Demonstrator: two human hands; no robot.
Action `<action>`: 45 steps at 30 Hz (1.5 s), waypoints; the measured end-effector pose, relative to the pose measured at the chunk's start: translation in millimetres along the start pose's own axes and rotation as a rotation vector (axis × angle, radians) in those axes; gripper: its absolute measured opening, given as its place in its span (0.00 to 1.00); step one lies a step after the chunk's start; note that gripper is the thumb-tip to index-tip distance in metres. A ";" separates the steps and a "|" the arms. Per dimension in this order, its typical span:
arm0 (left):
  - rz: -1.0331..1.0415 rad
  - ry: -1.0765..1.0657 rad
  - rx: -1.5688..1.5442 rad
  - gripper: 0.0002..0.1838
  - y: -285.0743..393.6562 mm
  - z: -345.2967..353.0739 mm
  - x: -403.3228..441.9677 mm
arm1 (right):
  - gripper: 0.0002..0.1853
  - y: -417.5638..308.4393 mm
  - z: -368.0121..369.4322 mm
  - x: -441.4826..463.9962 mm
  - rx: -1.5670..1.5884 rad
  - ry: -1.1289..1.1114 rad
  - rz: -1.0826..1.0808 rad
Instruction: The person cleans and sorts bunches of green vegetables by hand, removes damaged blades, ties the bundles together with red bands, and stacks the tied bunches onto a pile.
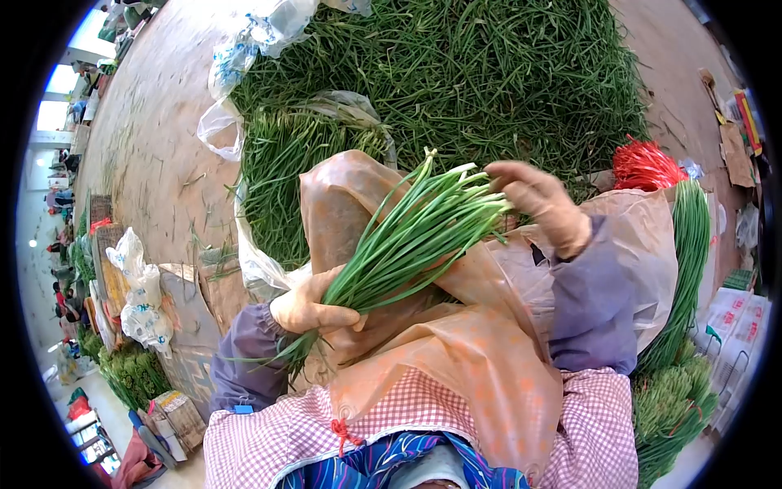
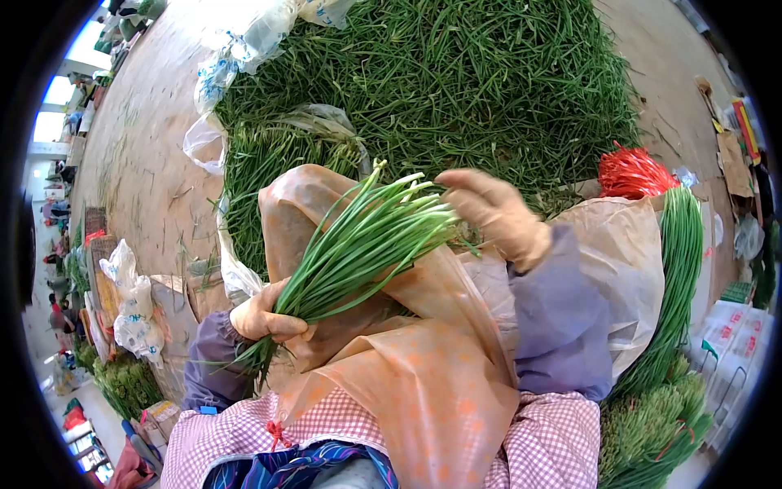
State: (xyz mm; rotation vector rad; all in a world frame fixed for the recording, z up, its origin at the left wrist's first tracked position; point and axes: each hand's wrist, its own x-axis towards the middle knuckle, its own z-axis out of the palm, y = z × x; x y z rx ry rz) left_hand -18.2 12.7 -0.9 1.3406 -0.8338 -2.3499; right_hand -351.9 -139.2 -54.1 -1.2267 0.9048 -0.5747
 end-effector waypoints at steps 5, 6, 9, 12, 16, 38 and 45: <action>0.005 0.017 0.071 0.36 -1.4 3.6 -1.6 | 0.10 41.2 2.4 22.6 0.273 0.207 0.013; -0.006 0.021 0.089 0.36 -1.4 3.5 -2.9 | 0.10 39.9 -7.6 24.3 0.322 0.278 0.030; -0.012 0.013 0.153 0.37 -0.5 1.6 -2.9 | 0.19 54.9 -24.6 32.6 0.414 0.144 0.072; 0.005 -0.021 0.202 0.37 -0.7 0.7 0.4 | 0.26 31.0 16.4 24.8 0.428 -0.191 0.164; -0.019 -0.024 0.223 0.38 1.6 2.2 -1.6 | 0.10 58.7 10.8 39.7 0.559 -0.013 0.161; 0.036 -0.094 0.186 0.39 -1.4 -7.6 4.4 | 0.10 53.0 -29.4 56.4 0.787 0.260 -0.079; 0.034 -0.106 -0.272 0.32 -16.0 -17.9 3.6 | 0.18 61.7 34.9 42.1 1.042 -0.372 0.203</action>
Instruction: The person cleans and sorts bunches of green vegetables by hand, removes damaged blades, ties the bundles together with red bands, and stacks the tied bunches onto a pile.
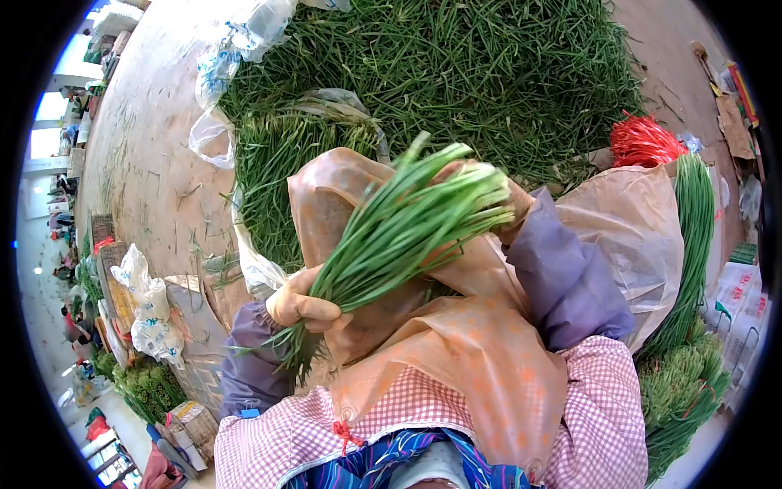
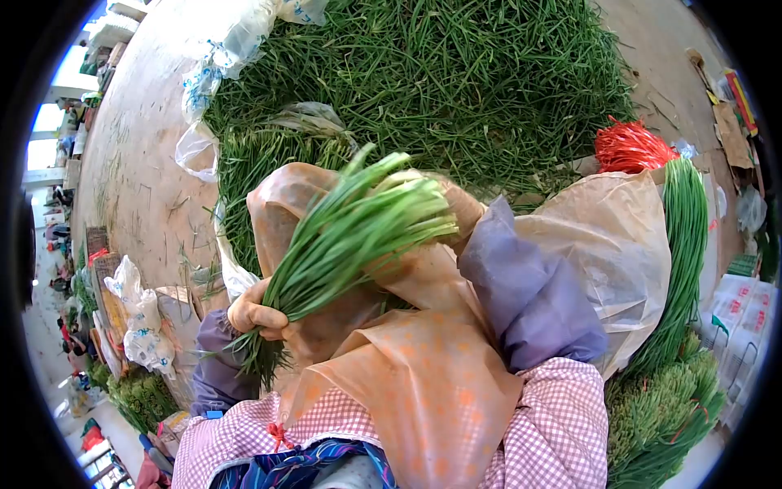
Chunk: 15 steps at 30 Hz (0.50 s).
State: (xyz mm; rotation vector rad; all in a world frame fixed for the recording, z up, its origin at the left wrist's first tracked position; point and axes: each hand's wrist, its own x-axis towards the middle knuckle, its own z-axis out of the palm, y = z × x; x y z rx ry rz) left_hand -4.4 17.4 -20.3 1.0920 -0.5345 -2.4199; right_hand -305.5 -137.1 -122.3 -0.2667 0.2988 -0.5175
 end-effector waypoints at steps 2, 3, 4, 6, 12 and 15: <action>0.039 -0.022 -0.083 0.27 -5.5 -5.3 -0.8 | 0.10 -16.7 22.9 -5.9 -0.156 0.170 -0.122; 0.057 -0.039 -0.114 0.27 -8.3 -8.2 -0.8 | 0.08 -28.4 25.0 -13.0 -0.155 0.203 -0.155; 0.076 -0.058 -0.147 0.27 -11.9 -11.0 -0.2 | 0.07 -37.7 31.3 -21.1 -0.192 0.261 -0.263; 0.119 -0.076 -0.203 0.26 -16.1 -10.2 -0.7 | 0.08 -53.8 28.5 -37.0 -0.194 0.291 -0.446; 0.216 -0.145 -0.269 0.21 -19.6 -10.7 4.2 | 0.21 -44.9 28.6 -42.4 -0.373 0.530 -0.465; 0.214 -0.118 -0.300 0.20 -19.5 -8.5 3.2 | 0.30 -7.5 47.7 -25.9 -0.464 0.295 -0.190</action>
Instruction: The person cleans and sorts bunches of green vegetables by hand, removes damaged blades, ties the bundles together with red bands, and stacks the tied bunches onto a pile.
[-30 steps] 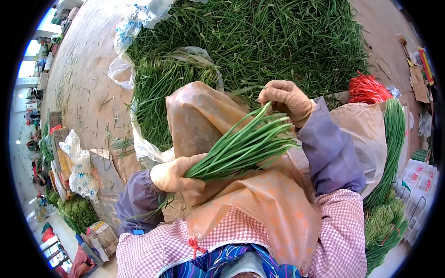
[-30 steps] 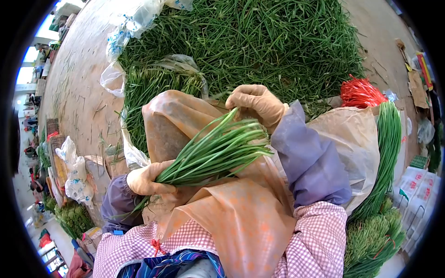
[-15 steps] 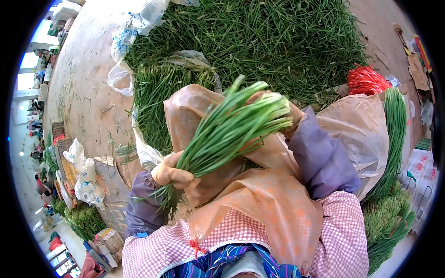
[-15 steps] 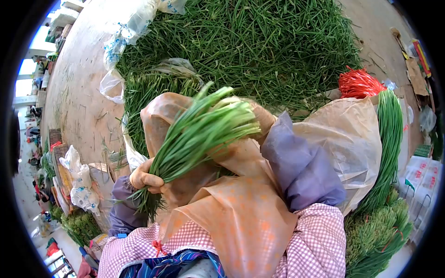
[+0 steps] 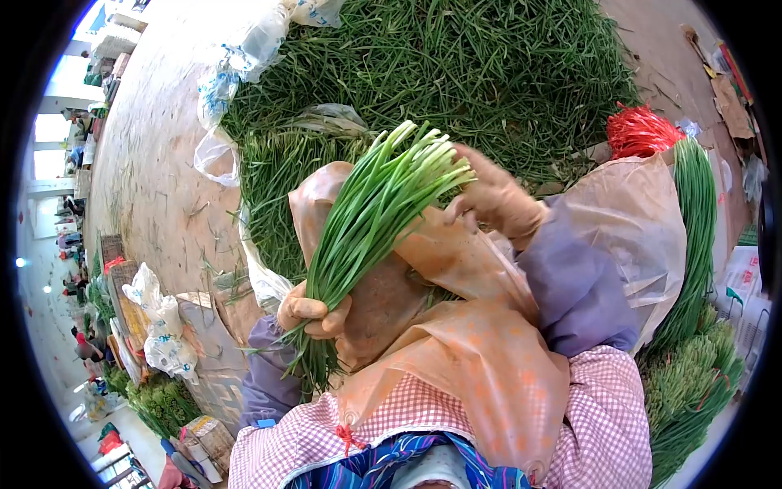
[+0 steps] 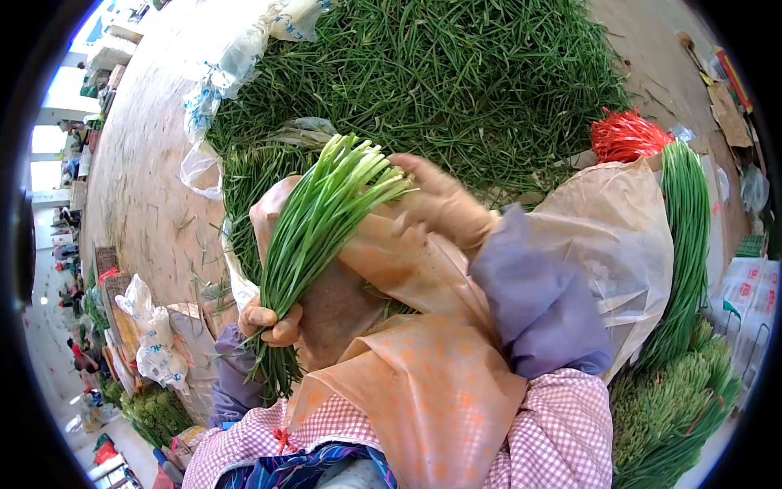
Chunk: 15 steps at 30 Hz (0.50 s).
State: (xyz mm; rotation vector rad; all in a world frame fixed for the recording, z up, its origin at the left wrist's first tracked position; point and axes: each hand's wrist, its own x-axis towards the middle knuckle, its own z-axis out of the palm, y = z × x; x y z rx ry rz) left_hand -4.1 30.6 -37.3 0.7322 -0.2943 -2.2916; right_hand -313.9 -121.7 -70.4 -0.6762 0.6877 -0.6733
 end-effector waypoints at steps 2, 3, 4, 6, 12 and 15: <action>-0.005 -0.017 -0.005 0.21 -0.4 -1.3 0.5 | 0.16 15.9 -2.5 11.1 -0.014 -0.220 -0.046; -0.004 -0.025 -0.007 0.21 -0.9 -2.5 0.8 | 0.14 18.0 -6.6 14.4 0.059 -0.155 -0.059; 0.000 -0.035 -0.010 0.21 -1.4 -3.7 0.8 | 0.11 18.1 -12.4 17.4 0.131 -0.091 -0.072; 0.007 -0.054 -0.018 0.22 -2.2 -5.8 0.6 | 0.07 -2.9 -13.5 12.9 0.138 0.040 -0.143; -0.025 -0.059 0.017 0.24 0.9 -8.7 0.2 | 0.16 -14.4 -64.3 8.3 0.094 0.427 -0.258; -0.052 -0.019 0.049 0.25 0.6 -5.6 0.7 | 0.19 -31.2 -18.7 4.2 -0.104 0.211 -0.330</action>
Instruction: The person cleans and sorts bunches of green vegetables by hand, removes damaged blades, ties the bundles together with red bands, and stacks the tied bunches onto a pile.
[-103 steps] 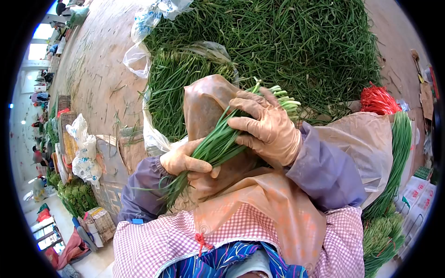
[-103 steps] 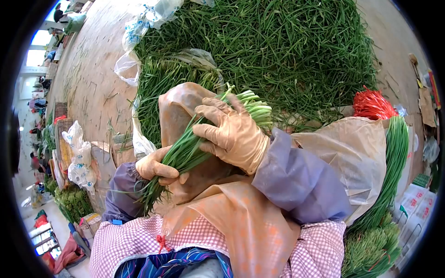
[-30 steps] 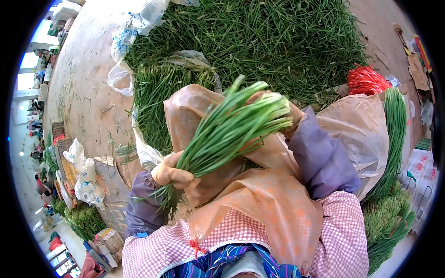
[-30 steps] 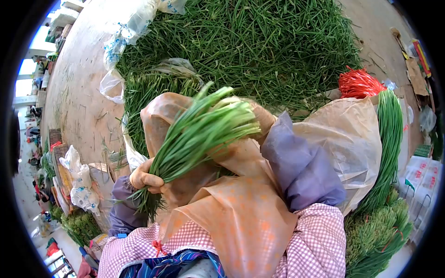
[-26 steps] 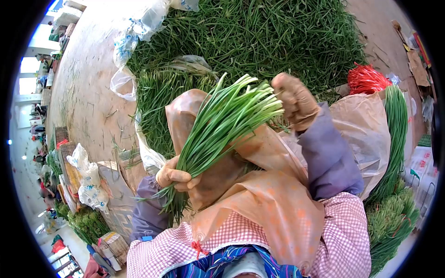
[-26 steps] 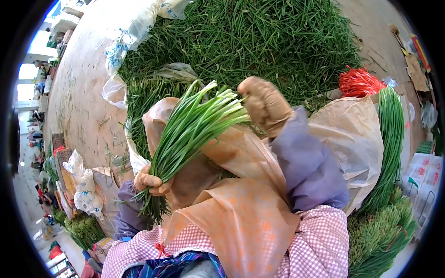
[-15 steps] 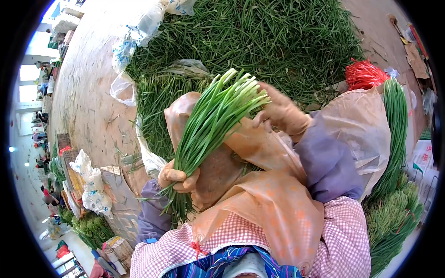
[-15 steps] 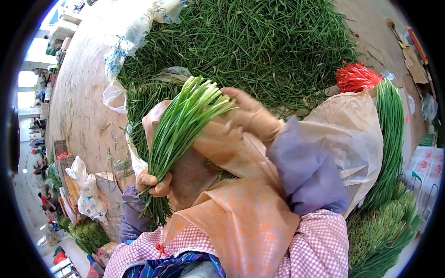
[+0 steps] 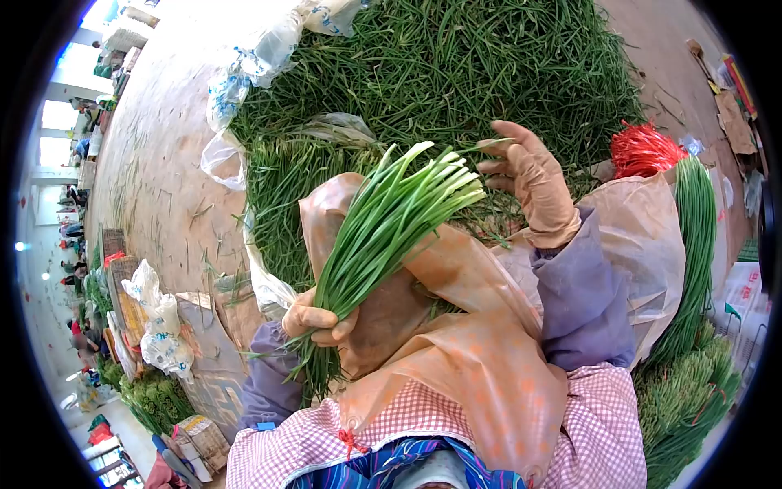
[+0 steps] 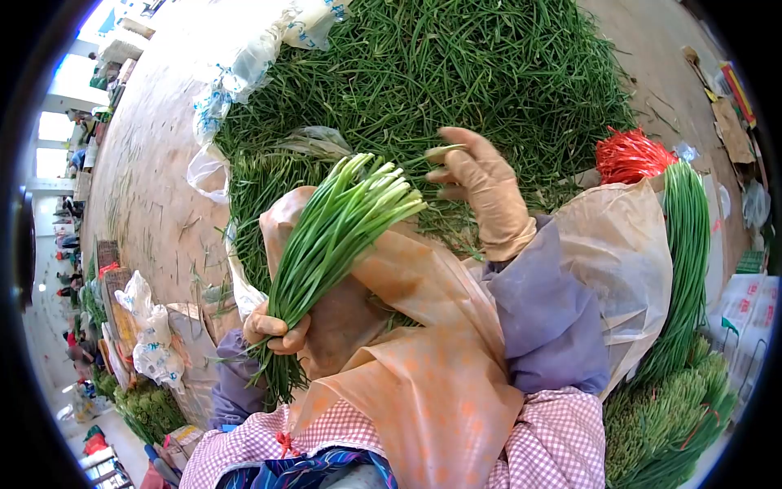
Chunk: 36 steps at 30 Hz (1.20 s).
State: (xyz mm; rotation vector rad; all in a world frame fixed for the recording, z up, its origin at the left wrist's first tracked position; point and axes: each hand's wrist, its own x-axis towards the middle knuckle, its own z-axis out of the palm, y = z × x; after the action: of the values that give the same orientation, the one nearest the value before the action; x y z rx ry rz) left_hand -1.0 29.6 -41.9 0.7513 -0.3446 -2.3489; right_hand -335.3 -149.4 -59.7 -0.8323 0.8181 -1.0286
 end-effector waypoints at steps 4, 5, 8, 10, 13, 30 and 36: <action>-0.021 0.068 0.045 0.27 2.8 8.0 -1.4 | 0.13 -3.9 38.9 7.5 -0.172 -0.140 -0.040; -0.026 0.080 0.057 0.27 3.5 10.2 -1.6 | 0.10 -2.5 44.1 8.9 -0.181 -0.106 -0.026; -0.042 0.112 0.094 0.27 4.6 13.2 -3.0 | 0.07 -6.5 42.9 9.9 -0.621 -0.069 -0.391; -0.068 0.118 0.128 0.27 5.2 11.7 -2.8 | 0.07 -6.1 37.8 6.9 -0.377 0.094 -0.372; -0.035 0.137 0.132 0.27 4.2 14.7 -1.2 | 0.08 -13.4 -18.2 26.3 0.084 0.455 -0.298; 0.339 0.616 1.955 0.48 6.1 122.4 135.8 | 0.27 16.7 63.6 -45.4 0.491 -0.060 0.150; 0.338 0.295 1.920 0.48 -15.1 145.2 171.0 | 0.23 13.5 14.2 -39.3 0.388 0.280 -0.034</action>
State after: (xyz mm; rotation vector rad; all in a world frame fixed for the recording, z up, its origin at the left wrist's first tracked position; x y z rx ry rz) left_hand -202.9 -62.0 -4.8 1.5186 -2.3772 -0.9098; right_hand -329.4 -105.9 -58.3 -0.3772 0.8050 -1.3017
